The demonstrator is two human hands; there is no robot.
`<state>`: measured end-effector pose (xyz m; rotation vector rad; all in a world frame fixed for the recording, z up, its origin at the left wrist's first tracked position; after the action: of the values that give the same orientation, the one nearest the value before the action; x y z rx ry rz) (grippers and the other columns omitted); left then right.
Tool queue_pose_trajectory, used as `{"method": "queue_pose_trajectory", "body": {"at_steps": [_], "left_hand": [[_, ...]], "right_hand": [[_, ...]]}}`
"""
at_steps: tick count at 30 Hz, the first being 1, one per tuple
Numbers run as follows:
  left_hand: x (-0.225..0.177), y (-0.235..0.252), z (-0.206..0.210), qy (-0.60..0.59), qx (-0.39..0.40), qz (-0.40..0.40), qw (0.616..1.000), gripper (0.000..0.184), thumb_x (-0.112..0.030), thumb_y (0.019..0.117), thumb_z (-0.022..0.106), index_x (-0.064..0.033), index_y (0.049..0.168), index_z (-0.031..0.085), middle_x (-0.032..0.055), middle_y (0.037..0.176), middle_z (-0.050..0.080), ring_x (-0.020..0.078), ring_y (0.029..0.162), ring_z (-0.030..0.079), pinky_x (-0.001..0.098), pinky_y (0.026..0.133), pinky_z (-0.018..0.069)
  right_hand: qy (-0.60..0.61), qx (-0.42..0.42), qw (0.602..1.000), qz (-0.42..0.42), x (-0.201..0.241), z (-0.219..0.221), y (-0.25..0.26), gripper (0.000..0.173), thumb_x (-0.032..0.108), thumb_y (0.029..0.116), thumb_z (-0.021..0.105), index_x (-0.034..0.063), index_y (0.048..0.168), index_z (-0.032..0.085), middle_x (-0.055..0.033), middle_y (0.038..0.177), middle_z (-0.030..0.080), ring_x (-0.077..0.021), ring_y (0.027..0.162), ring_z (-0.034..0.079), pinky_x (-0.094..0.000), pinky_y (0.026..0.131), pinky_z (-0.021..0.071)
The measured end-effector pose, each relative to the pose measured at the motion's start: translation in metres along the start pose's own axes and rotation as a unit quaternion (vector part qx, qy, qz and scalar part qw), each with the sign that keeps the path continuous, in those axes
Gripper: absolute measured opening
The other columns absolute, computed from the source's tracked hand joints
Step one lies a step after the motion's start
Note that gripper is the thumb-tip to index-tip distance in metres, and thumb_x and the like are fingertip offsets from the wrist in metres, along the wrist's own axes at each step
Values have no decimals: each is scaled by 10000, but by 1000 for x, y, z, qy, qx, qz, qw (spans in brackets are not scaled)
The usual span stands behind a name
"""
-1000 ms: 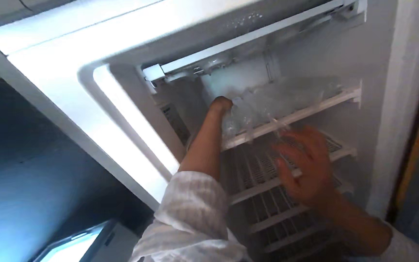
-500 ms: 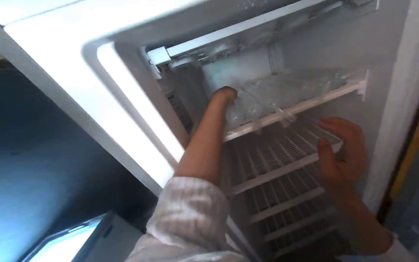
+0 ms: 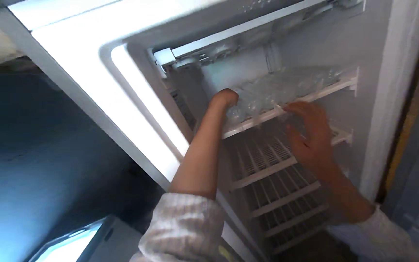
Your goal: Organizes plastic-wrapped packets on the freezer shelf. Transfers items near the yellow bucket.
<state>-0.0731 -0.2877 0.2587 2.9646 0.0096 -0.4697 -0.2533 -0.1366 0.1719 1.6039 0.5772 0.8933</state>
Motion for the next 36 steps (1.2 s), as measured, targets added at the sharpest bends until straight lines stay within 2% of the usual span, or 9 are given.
{"method": "queue_pose_trajectory", "body": {"at_steps": [4,6,9,13,17,22,27,34,36], "left_hand": [[2,6,3,4,-7,47,999,382,-169,1097,424,125,1282,584,330,1360,555,447,1306,512,637,1063,375],[-1,8,4,47,8,72,996,406,-163,1113,387,126,1355,539,336,1426,515,465,1374,461,640,1110,334],[-3,7,6,26,20,85,996,442,-189,1126,348,73,1457,479,285,1523,456,424,1458,388,602,1177,278],[1,7,6,-20,23,71,997,499,-286,1137,319,77,1415,520,300,1495,474,432,1434,410,626,1156,291],[1,6,6,-35,20,59,997,494,-292,1136,323,64,1403,536,295,1474,495,426,1409,438,626,1141,313],[7,11,8,-106,9,36,994,670,-505,1088,387,61,1414,534,293,1496,477,433,1445,395,649,1164,279],[9,6,6,-138,2,6,990,695,-528,1059,461,79,1387,545,305,1463,496,440,1414,422,644,1145,304],[20,21,2,-209,-27,-13,978,569,-409,1051,544,65,1365,557,285,1418,533,409,1351,487,615,1105,374],[31,31,-3,-227,-48,-39,972,483,-320,1073,509,62,1368,538,289,1378,540,398,1262,527,596,1028,422]], "right_hand": [[-59,287,952,-92,-4,67,64,560,-33,901,643,229,1396,658,-159,1467,581,-466,1446,407,-785,1158,82],[-69,358,922,-134,-8,86,73,351,91,969,670,203,1296,735,-143,1387,651,-414,1383,513,-757,1183,90],[-60,324,922,-202,-4,86,74,186,165,994,647,117,1060,814,-114,1156,764,-320,1151,704,-666,1187,277],[-27,273,938,-212,3,73,67,195,182,987,641,105,1021,817,-113,1136,771,-305,1105,725,-589,1091,430],[49,248,958,-133,-14,28,88,335,330,993,642,84,1180,770,-115,1292,707,-290,1225,646,-532,1082,438],[-137,257,955,-63,-47,22,87,494,511,950,646,43,835,753,-200,1360,616,-429,1343,497,-676,1142,275],[-114,266,956,-40,-43,46,62,194,184,944,706,34,829,754,-184,1535,492,-453,1477,338,-717,1185,143],[11,230,973,24,-37,49,54,237,227,987,666,31,900,766,-135,1481,566,-368,1452,418,-665,1213,136],[52,157,986,26,-41,28,59,253,249,982,661,23,917,757,-140,1408,622,-334,1372,520,-623,1203,229]]}}
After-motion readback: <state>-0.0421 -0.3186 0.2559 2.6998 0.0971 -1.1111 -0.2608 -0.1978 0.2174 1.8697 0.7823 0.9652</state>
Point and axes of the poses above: each hand's wrist, its own y-axis towards the middle knuckle, its own z-axis out of the palm, x = y × z, the point moved 8 cm from there along y, towards the middle knuckle
